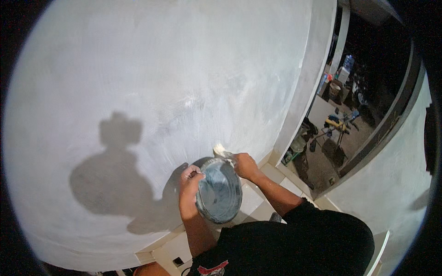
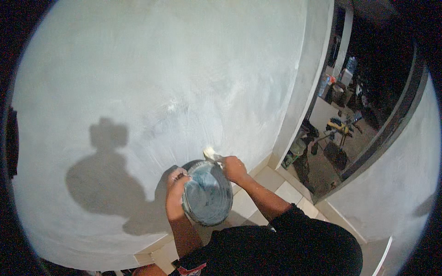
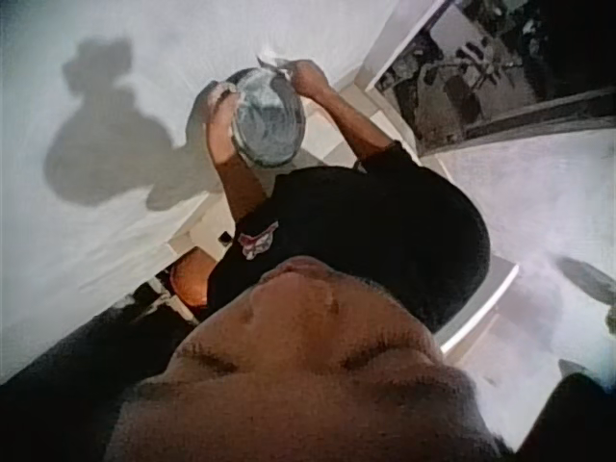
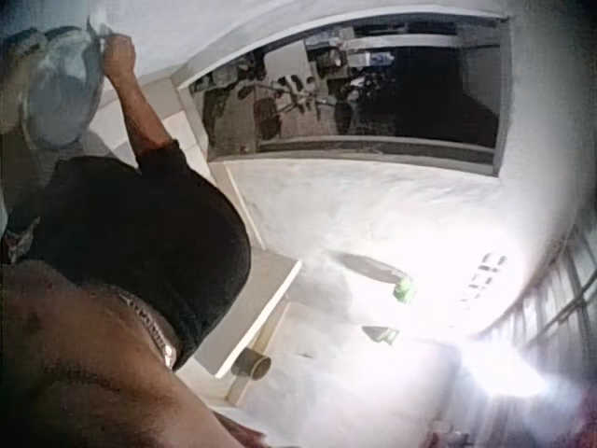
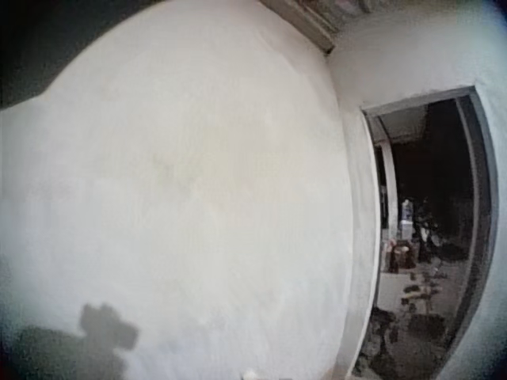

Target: The person applies paint to a wall with a brush, then wipes the brush with a cloth and stirs liquid in a bucket on the floor.

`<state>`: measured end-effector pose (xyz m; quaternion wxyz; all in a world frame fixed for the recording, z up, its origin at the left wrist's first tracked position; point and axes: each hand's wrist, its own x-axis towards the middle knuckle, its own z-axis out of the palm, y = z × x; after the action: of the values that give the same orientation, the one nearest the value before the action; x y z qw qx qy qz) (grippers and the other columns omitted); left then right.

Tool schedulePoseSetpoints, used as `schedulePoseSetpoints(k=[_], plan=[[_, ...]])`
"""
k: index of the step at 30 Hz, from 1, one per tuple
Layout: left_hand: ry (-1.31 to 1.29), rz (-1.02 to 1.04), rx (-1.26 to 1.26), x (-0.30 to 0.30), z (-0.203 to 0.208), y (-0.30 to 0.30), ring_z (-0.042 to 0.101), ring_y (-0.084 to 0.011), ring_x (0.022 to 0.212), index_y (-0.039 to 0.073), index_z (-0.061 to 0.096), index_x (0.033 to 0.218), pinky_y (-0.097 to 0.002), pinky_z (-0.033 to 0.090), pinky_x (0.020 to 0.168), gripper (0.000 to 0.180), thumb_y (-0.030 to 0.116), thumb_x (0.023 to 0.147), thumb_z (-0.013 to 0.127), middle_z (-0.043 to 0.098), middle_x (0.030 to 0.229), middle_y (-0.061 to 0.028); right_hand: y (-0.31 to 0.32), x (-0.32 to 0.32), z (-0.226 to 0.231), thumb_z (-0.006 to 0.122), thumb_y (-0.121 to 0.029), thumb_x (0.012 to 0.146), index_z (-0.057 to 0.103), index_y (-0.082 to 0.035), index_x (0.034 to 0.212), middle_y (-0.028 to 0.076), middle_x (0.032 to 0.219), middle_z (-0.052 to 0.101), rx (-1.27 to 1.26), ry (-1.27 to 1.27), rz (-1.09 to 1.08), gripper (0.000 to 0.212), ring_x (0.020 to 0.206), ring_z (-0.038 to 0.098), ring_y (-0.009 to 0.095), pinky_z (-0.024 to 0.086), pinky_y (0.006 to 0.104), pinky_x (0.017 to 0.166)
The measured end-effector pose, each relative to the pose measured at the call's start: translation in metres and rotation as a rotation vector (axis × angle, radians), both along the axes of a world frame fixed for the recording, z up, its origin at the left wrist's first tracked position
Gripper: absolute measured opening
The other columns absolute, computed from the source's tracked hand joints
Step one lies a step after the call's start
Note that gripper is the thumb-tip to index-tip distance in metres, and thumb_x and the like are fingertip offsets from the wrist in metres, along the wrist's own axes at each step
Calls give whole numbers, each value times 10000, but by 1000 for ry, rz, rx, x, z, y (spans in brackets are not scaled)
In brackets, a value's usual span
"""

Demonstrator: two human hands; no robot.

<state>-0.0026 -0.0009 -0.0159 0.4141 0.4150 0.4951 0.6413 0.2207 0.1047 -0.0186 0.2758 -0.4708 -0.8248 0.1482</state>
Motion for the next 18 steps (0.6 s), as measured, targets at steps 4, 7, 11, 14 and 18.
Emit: schedulePoseSetpoints(k=[4,7,11,14,18], plan=[[0,-47,40,7,14,2,464,-65,668,82,564,728,-234,350,634,151,-32,733,662,498,703,56,24,27,33,597,-57,848,727,-97,1119,258,1011,681,98,127,-46,303,934,662,429,535,466,841],[-32,-51,33,5,19,-3,466,-76,700,84,547,745,-231,357,670,159,-16,722,668,480,720,56,27,33,109,585,-4,792,725,-52,1095,248,965,686,276,318,-91,338,916,657,428,533,468,835],[-34,-45,24,-6,7,-5,462,-86,714,85,527,754,-235,360,689,177,0,713,677,457,732,57,12,12,178,626,8,773,681,33,966,269,884,639,432,600,-164,202,817,619,460,485,513,731],[-21,-3,62,7,15,-3,409,-47,645,98,499,732,-223,326,621,201,-42,748,643,442,698,68,67,14,98,600,21,778,641,42,910,259,861,612,558,346,-184,140,828,595,465,470,535,746],[-11,9,51,-3,11,-6,436,-60,655,97,504,733,-229,345,626,217,-49,737,664,451,697,64,60,-1,-33,575,-10,798,636,27,937,271,956,611,359,224,-178,156,942,593,470,490,541,827]])
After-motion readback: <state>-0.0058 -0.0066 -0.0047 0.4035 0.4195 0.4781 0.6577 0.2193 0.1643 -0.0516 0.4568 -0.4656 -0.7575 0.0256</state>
